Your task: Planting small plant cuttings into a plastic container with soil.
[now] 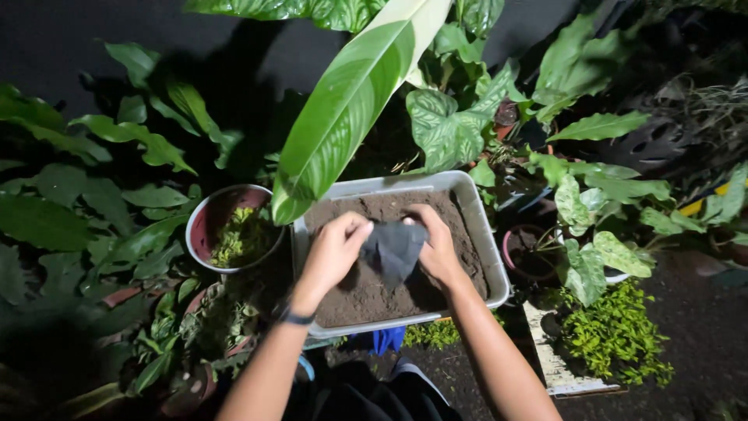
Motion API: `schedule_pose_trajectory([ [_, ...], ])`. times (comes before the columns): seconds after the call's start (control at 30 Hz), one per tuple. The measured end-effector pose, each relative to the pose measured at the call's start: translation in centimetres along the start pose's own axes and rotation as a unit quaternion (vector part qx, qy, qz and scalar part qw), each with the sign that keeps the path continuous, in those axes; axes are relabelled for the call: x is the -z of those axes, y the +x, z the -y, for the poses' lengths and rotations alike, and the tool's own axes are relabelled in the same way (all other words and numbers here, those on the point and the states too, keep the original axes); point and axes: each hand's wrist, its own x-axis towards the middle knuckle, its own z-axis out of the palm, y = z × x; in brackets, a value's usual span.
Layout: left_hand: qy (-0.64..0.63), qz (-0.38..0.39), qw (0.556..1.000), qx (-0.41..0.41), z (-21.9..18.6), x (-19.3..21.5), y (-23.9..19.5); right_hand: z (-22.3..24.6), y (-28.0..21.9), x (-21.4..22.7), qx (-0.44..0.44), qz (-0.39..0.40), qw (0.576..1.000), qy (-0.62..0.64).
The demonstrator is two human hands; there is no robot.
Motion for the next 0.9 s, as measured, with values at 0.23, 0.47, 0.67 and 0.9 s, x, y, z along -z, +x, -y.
schedule_pose_trajectory([
  [0.23, -0.156, -0.043, 0.986, 0.039, 10.3, -5.8, 8.2, -1.1, 0.4, 0.0, -0.06, -0.152, 0.986, -0.03],
  [0.47, -0.303, 0.061, 0.95, 0.042, 11.6, -5.9, 7.0, 0.9, 0.7, -0.8, 0.047, -0.035, 0.989, -0.138],
  [0.67, -0.12, 0.039, 0.989, -0.073, 8.4, -6.0, 4.7, -2.1, 0.3, -1.0, -0.019, -0.018, 0.977, -0.21],
  [0.9, 0.193, -0.057, 0.977, -0.076, 7.6, -6.6, 3.9, 0.1, 0.3, -1.7, -0.121, -0.126, 0.974, -0.145],
])
